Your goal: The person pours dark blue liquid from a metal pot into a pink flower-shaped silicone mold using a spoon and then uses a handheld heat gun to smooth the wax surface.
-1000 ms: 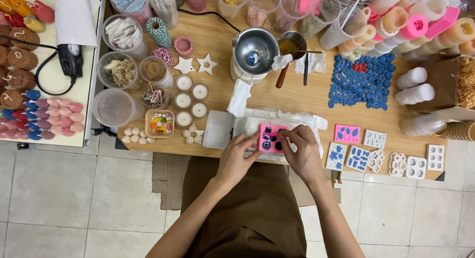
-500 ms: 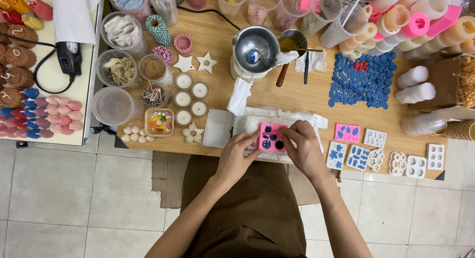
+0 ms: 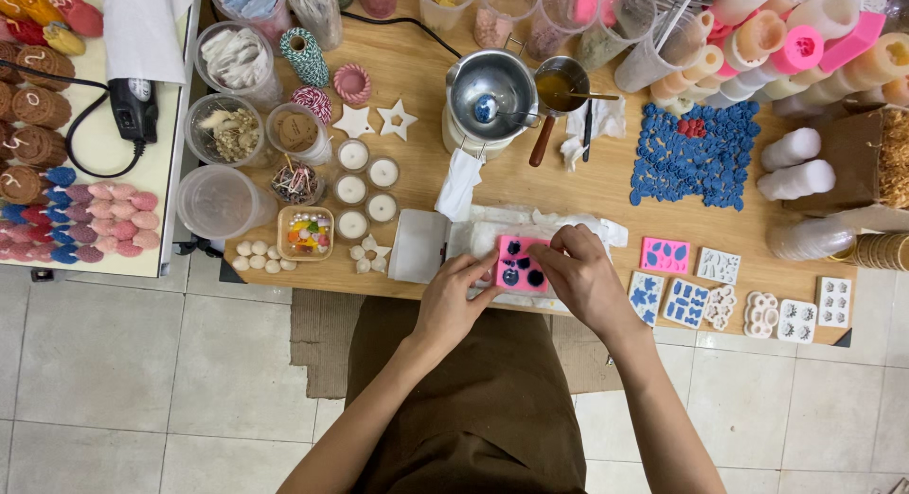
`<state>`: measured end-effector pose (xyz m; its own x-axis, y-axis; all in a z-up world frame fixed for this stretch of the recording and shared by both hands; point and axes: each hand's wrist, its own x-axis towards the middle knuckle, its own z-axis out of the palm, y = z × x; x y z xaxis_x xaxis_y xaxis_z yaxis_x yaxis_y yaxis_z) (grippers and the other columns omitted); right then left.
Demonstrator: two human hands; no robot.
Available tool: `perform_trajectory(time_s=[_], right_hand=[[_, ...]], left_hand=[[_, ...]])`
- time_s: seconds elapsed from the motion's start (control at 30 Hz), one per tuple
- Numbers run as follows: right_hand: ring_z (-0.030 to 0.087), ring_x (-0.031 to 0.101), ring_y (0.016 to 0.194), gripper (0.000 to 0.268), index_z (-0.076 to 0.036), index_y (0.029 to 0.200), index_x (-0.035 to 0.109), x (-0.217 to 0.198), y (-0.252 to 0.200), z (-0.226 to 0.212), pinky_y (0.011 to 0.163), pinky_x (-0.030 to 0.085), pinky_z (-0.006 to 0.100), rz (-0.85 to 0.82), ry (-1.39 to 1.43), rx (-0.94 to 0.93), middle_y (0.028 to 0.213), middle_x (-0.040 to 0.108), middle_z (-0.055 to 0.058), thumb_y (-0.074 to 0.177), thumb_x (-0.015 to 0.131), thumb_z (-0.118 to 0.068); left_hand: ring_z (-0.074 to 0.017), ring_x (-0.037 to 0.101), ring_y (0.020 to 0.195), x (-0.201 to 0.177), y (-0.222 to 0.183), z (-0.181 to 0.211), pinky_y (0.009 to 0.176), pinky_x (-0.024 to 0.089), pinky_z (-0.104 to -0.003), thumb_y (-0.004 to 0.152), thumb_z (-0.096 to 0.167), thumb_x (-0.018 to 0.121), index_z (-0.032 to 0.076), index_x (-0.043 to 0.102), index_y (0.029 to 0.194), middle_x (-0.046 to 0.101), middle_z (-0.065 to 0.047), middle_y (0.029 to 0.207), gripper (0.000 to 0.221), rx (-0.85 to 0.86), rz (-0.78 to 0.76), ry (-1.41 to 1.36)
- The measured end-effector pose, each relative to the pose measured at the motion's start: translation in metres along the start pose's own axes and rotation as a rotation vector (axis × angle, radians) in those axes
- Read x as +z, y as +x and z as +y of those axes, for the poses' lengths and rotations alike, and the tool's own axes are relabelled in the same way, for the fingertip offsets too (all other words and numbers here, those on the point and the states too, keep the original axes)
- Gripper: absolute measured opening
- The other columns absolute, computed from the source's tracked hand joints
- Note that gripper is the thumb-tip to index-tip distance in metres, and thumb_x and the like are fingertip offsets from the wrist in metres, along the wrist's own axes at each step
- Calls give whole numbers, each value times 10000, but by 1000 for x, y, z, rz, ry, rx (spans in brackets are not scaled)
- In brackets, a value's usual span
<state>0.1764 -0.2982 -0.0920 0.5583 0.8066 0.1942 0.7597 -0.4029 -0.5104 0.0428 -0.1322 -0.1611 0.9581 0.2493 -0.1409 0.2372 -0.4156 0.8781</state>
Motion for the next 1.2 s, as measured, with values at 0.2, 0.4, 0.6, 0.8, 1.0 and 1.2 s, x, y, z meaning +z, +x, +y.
perform_trajectory(time_s=[0.2, 0.4, 0.6, 0.8, 1.0, 1.2], right_hand=[[250, 566, 800, 233, -45, 1037, 782, -6, 4, -3, 745, 508, 392, -39, -68, -23, 842, 550, 83, 803, 781, -43], [247, 564, 804, 248, -57, 1041, 792, -13, 0, -2, 724, 494, 394, 4, -88, -22, 837, 542, 83, 798, 772, -14], [244, 557, 736, 167, -50, 974, 784, -12, -12, -11, 682, 473, 395, 83, -45, 135, 757, 565, 73, 810, 799, -20], [221, 585, 657, 102, -32, 895, 742, 20, -31, -43, 632, 499, 369, 244, -95, 192, 722, 596, 69, 817, 808, -27], [188, 581, 604, 100, -31, 862, 716, 43, -40, -45, 594, 504, 343, 266, -70, 253, 699, 599, 59, 816, 805, -28], [211, 576, 607, 101, -30, 840, 705, 47, -41, -42, 596, 497, 360, 260, -79, 280, 692, 597, 71, 815, 803, -28]], left_hand=[[-184, 683, 888, 2, 0, -3, 803, 569, -328, 874, 202, 780, 140, 635, 1388, 685, -27, 987, 538, 15, -7, 8], [-189, 670, 894, 2, -1, -3, 803, 564, -334, 892, 219, 775, 137, 646, 1384, 682, -22, 958, 514, 27, 15, 29], [-178, 668, 886, 2, 1, -3, 791, 572, -320, 893, 233, 765, 149, 631, 1393, 674, -15, 959, 524, -16, -31, 43], [-197, 667, 906, 0, -1, 1, 796, 564, -332, 875, 211, 783, 134, 656, 1370, 678, -31, 966, 517, 12, 22, 2], [-189, 656, 906, -2, -1, 2, 789, 565, -328, 884, 225, 780, 131, 640, 1379, 666, -30, 975, 523, -13, -15, 12], [-195, 655, 909, -1, -1, 3, 788, 560, -336, 876, 227, 785, 134, 652, 1369, 670, -29, 975, 520, -9, 6, 4]])
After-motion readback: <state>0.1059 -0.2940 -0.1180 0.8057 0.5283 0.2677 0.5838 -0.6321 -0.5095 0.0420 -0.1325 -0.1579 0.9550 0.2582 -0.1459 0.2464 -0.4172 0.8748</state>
